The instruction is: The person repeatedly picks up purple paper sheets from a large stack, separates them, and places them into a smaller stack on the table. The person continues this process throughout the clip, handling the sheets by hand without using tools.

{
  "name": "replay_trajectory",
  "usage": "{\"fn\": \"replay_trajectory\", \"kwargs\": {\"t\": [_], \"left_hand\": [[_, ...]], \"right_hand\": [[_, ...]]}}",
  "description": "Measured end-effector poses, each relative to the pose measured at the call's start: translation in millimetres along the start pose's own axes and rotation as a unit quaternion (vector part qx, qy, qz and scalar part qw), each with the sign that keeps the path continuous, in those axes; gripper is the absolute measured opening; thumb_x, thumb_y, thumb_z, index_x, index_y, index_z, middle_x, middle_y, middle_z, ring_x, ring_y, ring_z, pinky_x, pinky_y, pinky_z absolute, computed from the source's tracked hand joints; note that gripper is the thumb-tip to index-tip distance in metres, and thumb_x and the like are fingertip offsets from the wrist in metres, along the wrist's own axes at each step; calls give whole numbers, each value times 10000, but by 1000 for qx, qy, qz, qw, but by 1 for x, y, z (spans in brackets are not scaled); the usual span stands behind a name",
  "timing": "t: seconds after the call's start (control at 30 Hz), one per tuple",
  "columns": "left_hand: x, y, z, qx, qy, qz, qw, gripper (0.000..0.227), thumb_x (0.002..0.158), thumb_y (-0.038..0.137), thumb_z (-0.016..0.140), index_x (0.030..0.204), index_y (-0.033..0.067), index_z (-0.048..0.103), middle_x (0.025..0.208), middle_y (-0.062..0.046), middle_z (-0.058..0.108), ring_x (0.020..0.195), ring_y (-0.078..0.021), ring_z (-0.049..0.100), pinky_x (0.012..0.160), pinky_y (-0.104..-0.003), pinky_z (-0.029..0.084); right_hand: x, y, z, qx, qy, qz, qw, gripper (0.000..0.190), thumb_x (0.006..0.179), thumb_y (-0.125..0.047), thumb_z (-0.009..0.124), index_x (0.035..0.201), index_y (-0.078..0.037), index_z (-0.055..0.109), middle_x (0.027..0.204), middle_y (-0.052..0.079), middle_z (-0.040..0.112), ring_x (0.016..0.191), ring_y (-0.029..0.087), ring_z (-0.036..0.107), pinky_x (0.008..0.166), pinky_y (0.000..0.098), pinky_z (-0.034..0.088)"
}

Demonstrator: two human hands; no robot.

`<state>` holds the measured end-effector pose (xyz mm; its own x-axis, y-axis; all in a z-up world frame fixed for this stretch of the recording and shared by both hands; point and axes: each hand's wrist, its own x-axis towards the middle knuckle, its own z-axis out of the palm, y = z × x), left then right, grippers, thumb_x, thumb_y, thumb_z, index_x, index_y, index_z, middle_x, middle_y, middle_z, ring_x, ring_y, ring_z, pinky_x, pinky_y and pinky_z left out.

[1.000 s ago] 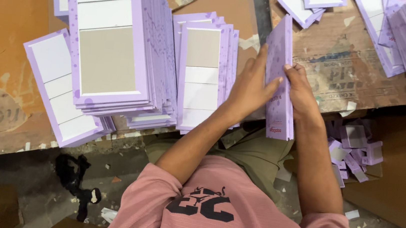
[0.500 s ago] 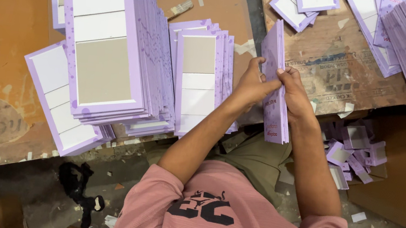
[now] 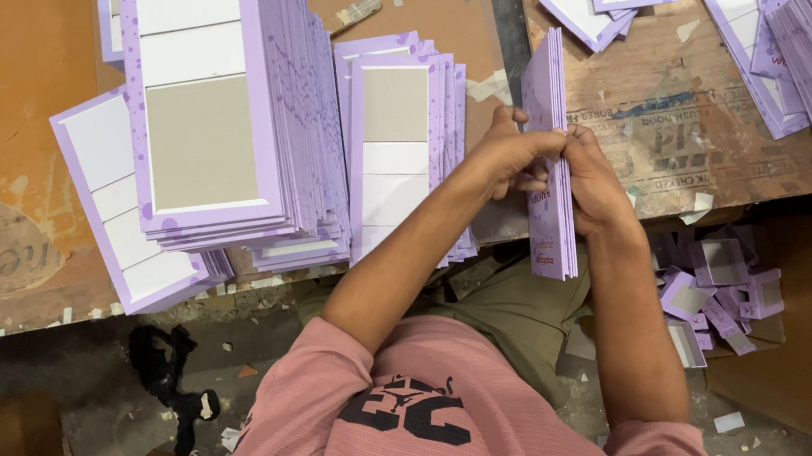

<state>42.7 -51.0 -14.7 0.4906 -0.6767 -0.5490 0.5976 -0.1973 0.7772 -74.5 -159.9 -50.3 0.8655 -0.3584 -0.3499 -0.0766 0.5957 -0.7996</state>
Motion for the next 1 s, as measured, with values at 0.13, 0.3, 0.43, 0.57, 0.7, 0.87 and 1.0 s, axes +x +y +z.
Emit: {"fn": "replay_trajectory", "kwargs": {"t": [0.13,0.3,0.43,0.57,0.7,0.87,1.0], "left_hand": [[4,12,0,68,-1,-5,998,961,640,96,754,1397,-42,178,754,-127,648,508,-149,619,397,-285,569],[3,19,-2,104,-5,-8,994,987,585,66,710,1406,-31,171,764,-118,633,519,-146,615,389,-291,567],[1,21,-2,109,-5,-11,994,974,592,72,715,1399,-19,177,794,-115,622,546,-154,611,401,-299,579],[-4,26,3,134,9,-4,991,955,633,132,719,1394,0,158,801,-151,642,549,-183,624,381,-310,559],[-12,30,3,160,7,3,987,931,645,182,732,1394,23,203,836,-155,663,555,-199,645,386,-309,513],[-6,24,-2,153,3,9,988,917,623,140,725,1386,66,222,848,-153,658,557,-197,650,404,-319,505],[11,10,-15,114,-45,-3,992,899,646,150,765,1390,123,261,870,-135,602,622,-198,606,441,-335,532]], "right_hand": [[1,-4,0,-10,4,9,1000,233,1061,-190,590,1168,-90,410,953,83,572,748,134,608,642,263,554],[4,-5,0,-28,5,12,1000,209,1070,-169,593,1142,-80,419,917,87,596,739,142,641,631,271,575],[9,-2,-6,-54,0,1,999,162,1089,-176,555,1136,-74,438,882,79,614,682,122,636,569,254,563],[13,1,-15,-130,40,-13,991,144,1101,-207,511,1125,-75,458,846,55,614,608,98,589,479,251,516],[13,3,-22,-201,62,-49,976,130,1101,-187,520,1094,-64,476,834,41,609,625,86,580,494,239,501],[13,-4,-19,-252,36,-122,959,101,1083,-78,593,1106,-43,502,876,31,607,700,60,574,561,205,469],[8,-21,-10,-295,62,-133,944,208,980,5,658,1091,-26,484,931,58,638,755,65,625,601,202,497]]}}
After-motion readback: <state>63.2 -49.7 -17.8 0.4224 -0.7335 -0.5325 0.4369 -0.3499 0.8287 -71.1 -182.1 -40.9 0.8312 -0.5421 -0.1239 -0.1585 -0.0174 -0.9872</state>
